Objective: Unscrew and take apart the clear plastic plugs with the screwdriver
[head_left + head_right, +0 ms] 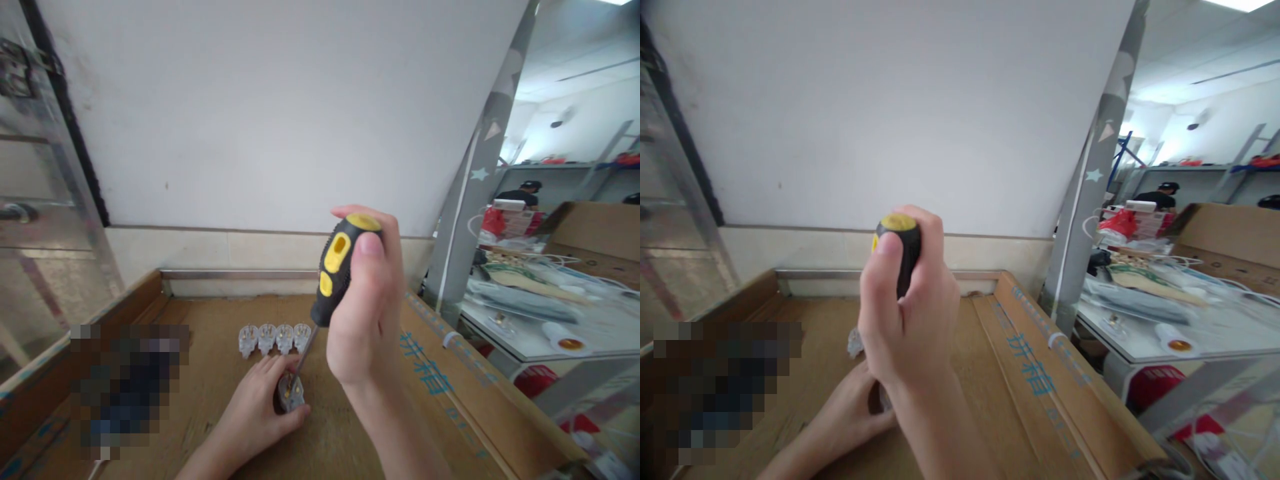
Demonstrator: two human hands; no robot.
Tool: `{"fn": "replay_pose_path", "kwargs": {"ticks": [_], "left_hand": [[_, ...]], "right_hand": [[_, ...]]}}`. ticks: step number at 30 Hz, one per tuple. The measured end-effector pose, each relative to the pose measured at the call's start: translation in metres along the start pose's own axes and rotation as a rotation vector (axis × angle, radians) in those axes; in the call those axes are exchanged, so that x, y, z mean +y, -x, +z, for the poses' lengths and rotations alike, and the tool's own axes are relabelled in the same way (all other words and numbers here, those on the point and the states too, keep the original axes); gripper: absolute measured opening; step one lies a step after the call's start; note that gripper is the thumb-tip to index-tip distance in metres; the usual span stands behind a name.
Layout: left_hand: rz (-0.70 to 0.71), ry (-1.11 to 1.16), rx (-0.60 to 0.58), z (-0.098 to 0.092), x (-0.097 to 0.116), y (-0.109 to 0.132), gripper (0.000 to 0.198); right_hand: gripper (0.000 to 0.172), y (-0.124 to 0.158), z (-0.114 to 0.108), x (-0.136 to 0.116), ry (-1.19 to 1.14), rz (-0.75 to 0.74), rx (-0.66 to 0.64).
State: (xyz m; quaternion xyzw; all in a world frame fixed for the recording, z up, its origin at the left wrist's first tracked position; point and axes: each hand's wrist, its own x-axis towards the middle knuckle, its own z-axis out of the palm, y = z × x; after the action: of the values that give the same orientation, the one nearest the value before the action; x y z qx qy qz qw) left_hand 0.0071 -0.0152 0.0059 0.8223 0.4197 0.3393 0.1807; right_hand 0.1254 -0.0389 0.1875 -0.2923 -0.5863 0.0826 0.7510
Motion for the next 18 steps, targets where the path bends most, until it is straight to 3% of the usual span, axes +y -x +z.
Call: {"fn": "replay_pose_path", "kwargs": {"ticks": [7, 13, 18], "left_hand": [[-0.026, -0.021, -0.026, -0.002, 0.001, 0.001, 0.046], [-0.032, -0.043, -0.041, -0.001, 0.001, 0.0, 0.042], [0.019, -0.097, -0.018, -0.003, 0.003, 0.001, 0.045]], "right_hand": [[0.019, -0.025, -0.012, 0.007, -0.197, 0.174, -0.377], [0.021, -0.029, -0.005, 0.001, 0.104, -0.106, -0.285], [0.017, -0.029, 0.001, 0.002, -0.253, 0.113, -0.45]]}}
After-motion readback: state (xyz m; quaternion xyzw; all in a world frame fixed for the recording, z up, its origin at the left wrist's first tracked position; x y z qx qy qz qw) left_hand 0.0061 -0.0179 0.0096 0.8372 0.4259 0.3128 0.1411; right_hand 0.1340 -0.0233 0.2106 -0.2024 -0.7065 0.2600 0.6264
